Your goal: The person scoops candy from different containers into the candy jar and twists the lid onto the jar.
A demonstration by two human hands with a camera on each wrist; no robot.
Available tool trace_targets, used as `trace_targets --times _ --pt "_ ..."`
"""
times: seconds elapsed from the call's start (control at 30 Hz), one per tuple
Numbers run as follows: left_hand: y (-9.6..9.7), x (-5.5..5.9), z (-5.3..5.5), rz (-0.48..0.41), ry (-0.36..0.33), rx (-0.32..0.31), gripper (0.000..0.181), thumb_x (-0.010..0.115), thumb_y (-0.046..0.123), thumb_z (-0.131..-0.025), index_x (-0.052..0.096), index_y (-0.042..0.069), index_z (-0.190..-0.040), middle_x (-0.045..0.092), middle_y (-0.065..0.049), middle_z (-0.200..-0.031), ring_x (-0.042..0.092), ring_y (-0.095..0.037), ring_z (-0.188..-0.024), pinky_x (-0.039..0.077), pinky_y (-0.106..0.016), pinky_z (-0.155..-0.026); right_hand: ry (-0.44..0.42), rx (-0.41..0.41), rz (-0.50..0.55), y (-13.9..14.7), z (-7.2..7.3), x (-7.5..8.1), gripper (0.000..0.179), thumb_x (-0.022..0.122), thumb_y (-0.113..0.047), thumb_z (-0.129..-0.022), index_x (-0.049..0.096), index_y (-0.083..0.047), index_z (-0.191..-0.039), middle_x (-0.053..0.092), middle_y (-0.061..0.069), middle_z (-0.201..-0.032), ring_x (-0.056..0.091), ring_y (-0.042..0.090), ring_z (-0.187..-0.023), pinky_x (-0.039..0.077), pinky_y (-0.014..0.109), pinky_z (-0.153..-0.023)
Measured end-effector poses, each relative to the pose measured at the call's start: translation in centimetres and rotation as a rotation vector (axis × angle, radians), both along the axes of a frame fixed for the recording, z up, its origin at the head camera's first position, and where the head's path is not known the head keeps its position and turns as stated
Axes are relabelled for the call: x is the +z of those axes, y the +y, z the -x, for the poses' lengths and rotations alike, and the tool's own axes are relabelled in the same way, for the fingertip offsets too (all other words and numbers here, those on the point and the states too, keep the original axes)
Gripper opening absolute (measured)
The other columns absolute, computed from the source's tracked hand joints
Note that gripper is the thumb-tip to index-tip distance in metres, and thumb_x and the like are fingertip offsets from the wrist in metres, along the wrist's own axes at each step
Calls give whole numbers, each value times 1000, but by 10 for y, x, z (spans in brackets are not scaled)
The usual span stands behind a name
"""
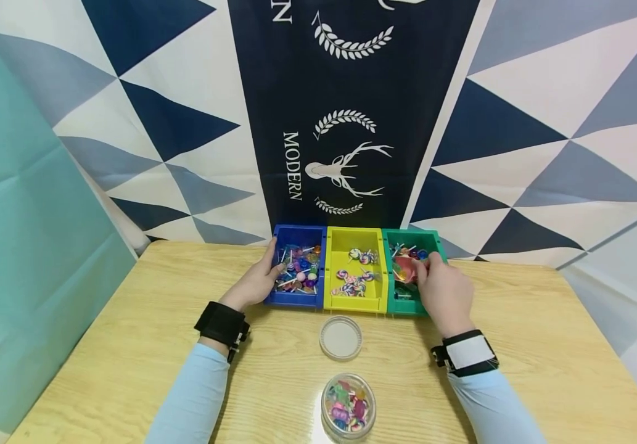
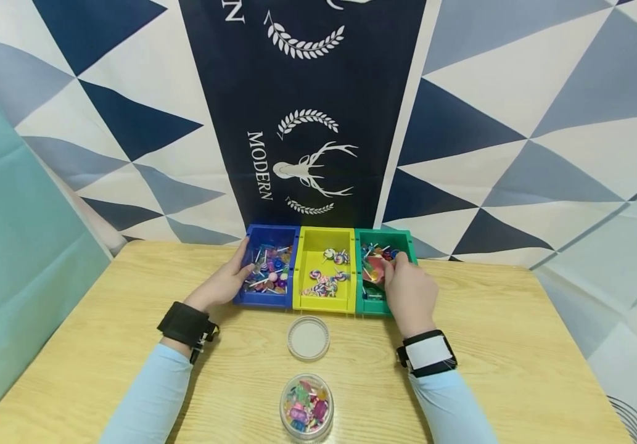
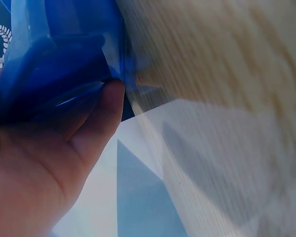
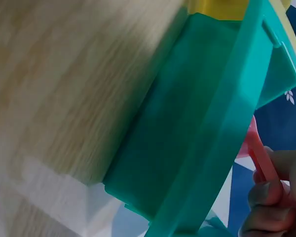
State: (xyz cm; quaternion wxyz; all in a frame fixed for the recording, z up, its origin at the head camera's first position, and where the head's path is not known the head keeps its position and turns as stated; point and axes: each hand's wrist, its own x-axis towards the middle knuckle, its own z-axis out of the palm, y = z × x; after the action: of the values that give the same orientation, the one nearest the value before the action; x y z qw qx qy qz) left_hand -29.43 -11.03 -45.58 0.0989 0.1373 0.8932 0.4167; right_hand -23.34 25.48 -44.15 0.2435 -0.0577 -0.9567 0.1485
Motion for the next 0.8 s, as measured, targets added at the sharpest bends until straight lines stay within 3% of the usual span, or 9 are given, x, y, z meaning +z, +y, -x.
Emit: trace_targets --times 0.17,0.37,0.5,0.8 --pt "0 -1 0 -14 -5 29 65 36 24 -110 -4 20 -161 10 -10 -166 17 -32 -149 16 -51 -118 -10 71 37 9 3 -1 34 65 -31 -98 56 -4 -80 49 7 -55 45 23 -45 29 32 -40" --pt "1 -1 -3 -18 -2 42 64 36 21 -110 -3 20 -162 10 -11 -166 16 -33 -149 17 -53 -118 -10 252 64 30 5 2 31 67 -29 -98 56 -9 -78 42 0 -53 40 18 -46 28 32 -44" --pt "2 0 -4 -20 6 45 64 35 20 -110 -3 18 -162 9 -11 -166 15 -33 -149 16 -52 -118 -20 325 72 42 7 3 32 65 -33 -98 56 -11 -77 38 -2 -52 38 16 -44 27 31 -43" --pt "4 1 -7 -17 33 49 63 35 19 -110 -2 15 -161 13 -13 -165 19 -34 -148 18 -51 -118 -13 309 -9 39 9 0 31 66 -31 -98 56 -11 -76 38 -2 -50 38 16 -44 26 31 -44"
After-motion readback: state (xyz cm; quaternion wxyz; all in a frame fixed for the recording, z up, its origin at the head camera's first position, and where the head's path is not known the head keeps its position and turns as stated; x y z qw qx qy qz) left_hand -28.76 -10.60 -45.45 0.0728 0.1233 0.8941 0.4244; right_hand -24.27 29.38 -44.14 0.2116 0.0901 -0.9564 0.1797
